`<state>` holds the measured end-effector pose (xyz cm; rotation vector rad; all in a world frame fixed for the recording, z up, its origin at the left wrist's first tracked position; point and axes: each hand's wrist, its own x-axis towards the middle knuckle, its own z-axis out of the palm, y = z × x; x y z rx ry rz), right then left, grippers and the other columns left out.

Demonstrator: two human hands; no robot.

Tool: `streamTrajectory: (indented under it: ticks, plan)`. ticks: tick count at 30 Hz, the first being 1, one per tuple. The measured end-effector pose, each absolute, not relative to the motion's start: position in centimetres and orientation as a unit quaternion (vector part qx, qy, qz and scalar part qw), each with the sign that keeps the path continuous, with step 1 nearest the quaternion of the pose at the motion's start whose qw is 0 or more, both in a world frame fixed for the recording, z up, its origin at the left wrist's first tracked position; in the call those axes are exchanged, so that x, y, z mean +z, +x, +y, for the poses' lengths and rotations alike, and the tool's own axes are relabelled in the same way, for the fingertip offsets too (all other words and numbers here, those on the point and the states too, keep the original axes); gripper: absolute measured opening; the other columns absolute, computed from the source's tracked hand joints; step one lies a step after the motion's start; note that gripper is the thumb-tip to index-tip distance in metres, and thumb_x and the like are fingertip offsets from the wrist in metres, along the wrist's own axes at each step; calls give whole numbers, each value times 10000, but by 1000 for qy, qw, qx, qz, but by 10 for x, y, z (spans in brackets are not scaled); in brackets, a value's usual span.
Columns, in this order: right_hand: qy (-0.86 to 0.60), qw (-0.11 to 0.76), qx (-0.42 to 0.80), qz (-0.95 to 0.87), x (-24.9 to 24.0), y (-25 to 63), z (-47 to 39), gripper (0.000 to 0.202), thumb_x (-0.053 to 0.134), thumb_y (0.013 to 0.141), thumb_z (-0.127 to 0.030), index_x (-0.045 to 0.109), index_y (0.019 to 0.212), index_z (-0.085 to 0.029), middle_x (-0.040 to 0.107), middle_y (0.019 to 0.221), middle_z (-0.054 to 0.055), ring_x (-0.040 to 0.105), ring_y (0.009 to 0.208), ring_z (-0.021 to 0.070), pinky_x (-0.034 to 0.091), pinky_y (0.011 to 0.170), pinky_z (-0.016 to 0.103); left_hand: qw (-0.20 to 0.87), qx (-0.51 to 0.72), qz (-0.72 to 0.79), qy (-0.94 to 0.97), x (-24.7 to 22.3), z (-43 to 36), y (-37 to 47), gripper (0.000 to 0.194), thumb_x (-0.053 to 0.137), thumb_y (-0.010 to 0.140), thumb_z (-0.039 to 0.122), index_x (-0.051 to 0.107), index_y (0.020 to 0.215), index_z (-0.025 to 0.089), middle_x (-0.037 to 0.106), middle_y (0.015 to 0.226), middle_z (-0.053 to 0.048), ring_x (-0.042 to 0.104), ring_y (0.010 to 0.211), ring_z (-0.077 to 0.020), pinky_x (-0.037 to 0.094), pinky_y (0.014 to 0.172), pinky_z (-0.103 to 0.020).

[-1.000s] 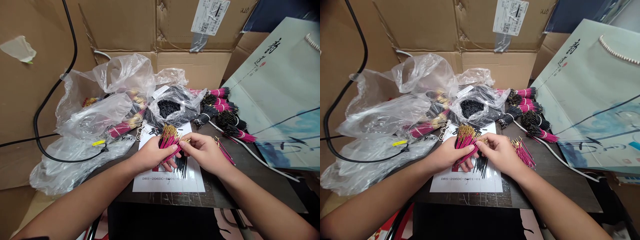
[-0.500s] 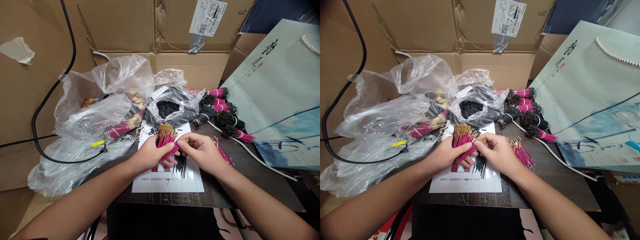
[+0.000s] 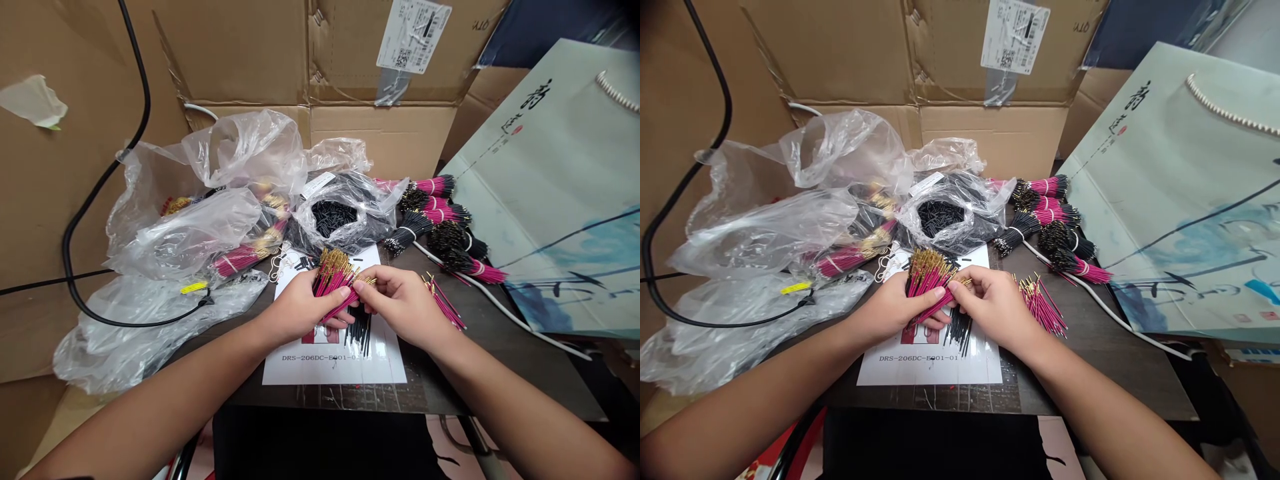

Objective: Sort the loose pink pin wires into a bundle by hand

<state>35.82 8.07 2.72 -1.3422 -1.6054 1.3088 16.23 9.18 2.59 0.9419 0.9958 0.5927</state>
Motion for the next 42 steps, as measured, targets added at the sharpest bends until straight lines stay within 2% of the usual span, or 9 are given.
streamTrajectory:
  ticks: [6,13,18,21,25,27,33,37,42]
  plan:
    - [-521,325,463,-639,26,358,79,251,614,954,-419,719,895,-199,676,725,23,594,632,154,477,595,296,711,292,479,424,28,89,166,459,862,777,396,635,1064,118,752,756,-74,768,709,-226,656,685,-331]
    - [-530,333,446,-640,28,358,79,259,622,946,-430,717,888,-196,610,645,0,569,596,151,434,562,288,591,340,510,524,30,92,160,280,726,890,385,746,943,111,794,946,-119,757,887,-260,629,809,-376]
    - [-512,338,501,-611,41,385,89,278,667,919,-471,693,869,-199,620,640,2,555,571,142,441,558,287,664,368,481,439,24,98,159,259,733,898,339,682,1001,107,789,999,-147,767,832,-230,651,804,-387]
    - [-510,263,506,-644,64,424,93,282,676,913,-481,695,850,-206,618,646,10,555,579,143,434,556,288,680,372,474,417,21,99,160,253,732,904,304,642,1013,93,773,1037,-175,773,827,-225,666,767,-364]
    - [-488,48,503,-712,90,473,95,290,635,950,-468,679,795,-228,592,667,16,508,588,138,395,540,289,680,348,471,441,20,97,160,251,714,919,318,647,963,81,762,1033,-184,761,773,-203,674,699,-335]
    - [-477,-21,505,-719,89,485,99,295,631,952,-444,652,748,-231,575,662,11,508,597,140,406,552,287,683,336,464,453,21,96,160,257,701,928,333,648,946,82,762,1008,-173,753,752,-194,674,691,-333]
    - [-501,-59,405,-762,51,486,124,280,619,923,-431,678,748,-220,633,666,17,525,575,146,388,545,291,688,319,463,459,24,97,161,244,696,926,311,643,894,74,755,871,-145,729,666,-167,658,638,-283]
    - [-536,-57,327,-776,48,482,125,298,640,895,-497,723,950,-216,703,752,33,607,645,177,423,587,300,695,333,461,441,25,99,161,205,690,920,272,647,895,72,754,889,-145,734,663,-179,663,622,-301]
    - [-561,-15,313,-766,60,485,112,389,571,934,-525,656,1157,-218,721,829,32,663,740,189,486,694,318,716,325,459,414,24,98,161,168,661,928,217,657,884,55,749,842,-140,730,628,-180,651,570,-282]
